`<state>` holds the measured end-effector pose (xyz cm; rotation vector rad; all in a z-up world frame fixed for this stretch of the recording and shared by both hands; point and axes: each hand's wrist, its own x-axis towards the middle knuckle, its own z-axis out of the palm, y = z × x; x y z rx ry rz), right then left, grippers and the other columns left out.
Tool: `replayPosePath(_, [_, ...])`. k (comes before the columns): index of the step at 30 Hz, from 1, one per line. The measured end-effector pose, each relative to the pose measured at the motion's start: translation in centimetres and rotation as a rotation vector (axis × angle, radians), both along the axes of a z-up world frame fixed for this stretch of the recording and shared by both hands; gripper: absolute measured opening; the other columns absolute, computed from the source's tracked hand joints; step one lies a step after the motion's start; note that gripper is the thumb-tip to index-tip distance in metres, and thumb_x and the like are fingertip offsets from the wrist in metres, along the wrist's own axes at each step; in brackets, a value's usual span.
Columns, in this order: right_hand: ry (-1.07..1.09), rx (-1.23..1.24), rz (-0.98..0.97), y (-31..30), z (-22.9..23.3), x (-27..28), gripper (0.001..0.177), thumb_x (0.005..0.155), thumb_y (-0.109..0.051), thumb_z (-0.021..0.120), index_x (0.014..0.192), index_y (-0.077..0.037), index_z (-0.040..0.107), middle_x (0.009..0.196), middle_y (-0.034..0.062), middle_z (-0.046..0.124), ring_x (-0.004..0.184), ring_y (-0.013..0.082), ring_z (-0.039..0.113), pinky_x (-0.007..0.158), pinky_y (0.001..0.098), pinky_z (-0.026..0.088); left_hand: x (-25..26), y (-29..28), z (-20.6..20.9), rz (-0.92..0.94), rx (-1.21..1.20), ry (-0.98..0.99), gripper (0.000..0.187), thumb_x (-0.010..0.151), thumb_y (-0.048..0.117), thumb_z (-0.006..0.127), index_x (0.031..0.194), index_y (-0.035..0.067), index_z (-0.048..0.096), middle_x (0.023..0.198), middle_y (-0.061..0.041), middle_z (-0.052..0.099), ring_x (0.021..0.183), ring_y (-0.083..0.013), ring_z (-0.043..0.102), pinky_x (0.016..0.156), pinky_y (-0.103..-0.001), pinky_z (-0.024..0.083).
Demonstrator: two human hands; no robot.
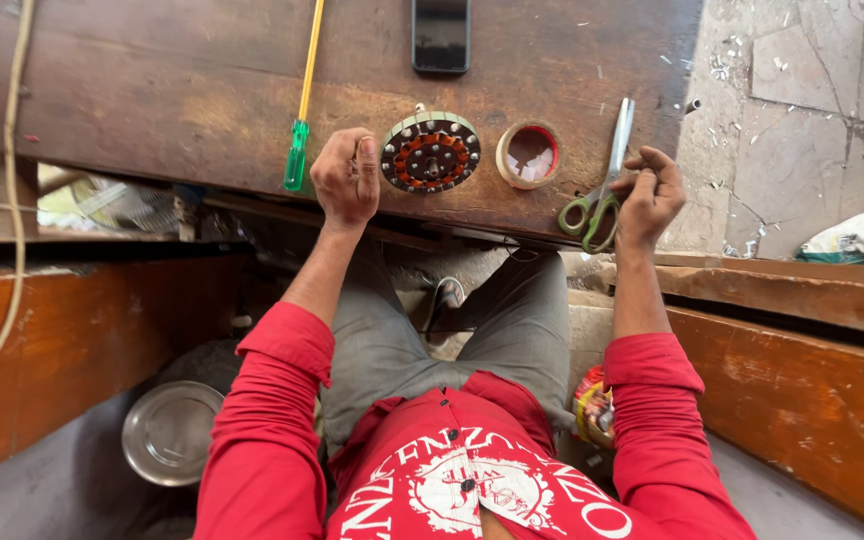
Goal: The person sits on the floor and works on a circular electrical component, likely a stator, using a screwdriver and scissors. They manipulate the component, apply tape, and adjust parts while seated at a wooden table.
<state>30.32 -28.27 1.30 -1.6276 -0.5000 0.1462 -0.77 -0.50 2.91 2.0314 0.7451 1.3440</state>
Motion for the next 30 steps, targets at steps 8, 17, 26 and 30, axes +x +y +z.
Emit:
replayPosePath(8, [-0.056, -0.138, -0.018, -1.1, -1.9, 1.2, 0.027, 0.103, 0.006, 0.043, 0.117, 0.003, 0.066, 0.1, 0.0127, 0.071, 0.067, 0.0123, 0.066, 0.059, 0.0261, 0.058, -1.2, 1.1, 2.4, -0.317, 0.016, 0.09, 0.05, 0.096, 0.038, 0.072, 0.126, 0.002, 0.058, 0.108, -0.013, 0.065, 0.095, -0.0257, 0.066, 0.085, -0.038, 0.054])
replayPosePath(17, [-0.112, -0.365, -0.065, 2.8, 2.3, -0.6, 0.029, 0.099, 0.007, 0.046, 0.117, 0.003, 0.068, 0.101, 0.0101, 0.072, 0.075, 0.0134, 0.064, 0.069, 0.0257, 0.055, 2.5, 0.5, 5.9, -0.541, -0.695, 0.027, 0.046, 0.089, 0.009, 0.083, 0.128, 0.006, 0.059, 0.112, -0.011, 0.066, 0.104, -0.024, 0.068, 0.094, -0.033, 0.055])
replayPosePath(26, [-0.438, -0.468, 0.37, 14.1, 14.1, -14.2, 0.026, 0.098, -0.004, 0.071, 0.123, -0.002, 0.065, 0.135, 0.0205, 0.06, 0.129, 0.0361, 0.059, 0.11, 0.0442, 0.049, 4.6, 3.4, 8.2, -0.678, -0.744, 0.246, 0.042, 0.081, 0.002, 0.079, 0.12, 0.006, 0.064, 0.111, -0.013, 0.066, 0.105, -0.0307, 0.067, 0.095, -0.038, 0.053])
replayPosePath(30, [-0.327, -0.446, 0.384, 15.9, 14.5, -16.1, 0.028, 0.096, -0.002, 0.073, 0.123, -0.003, 0.066, 0.143, 0.019, 0.059, 0.133, 0.0371, 0.06, 0.112, 0.0442, 0.051, 4.6, 3.6, 7.8, -0.692, -0.713, 0.254, 0.04, 0.083, 0.004, 0.079, 0.119, 0.007, 0.063, 0.112, -0.013, 0.066, 0.108, -0.0317, 0.063, 0.097, -0.04, 0.05])
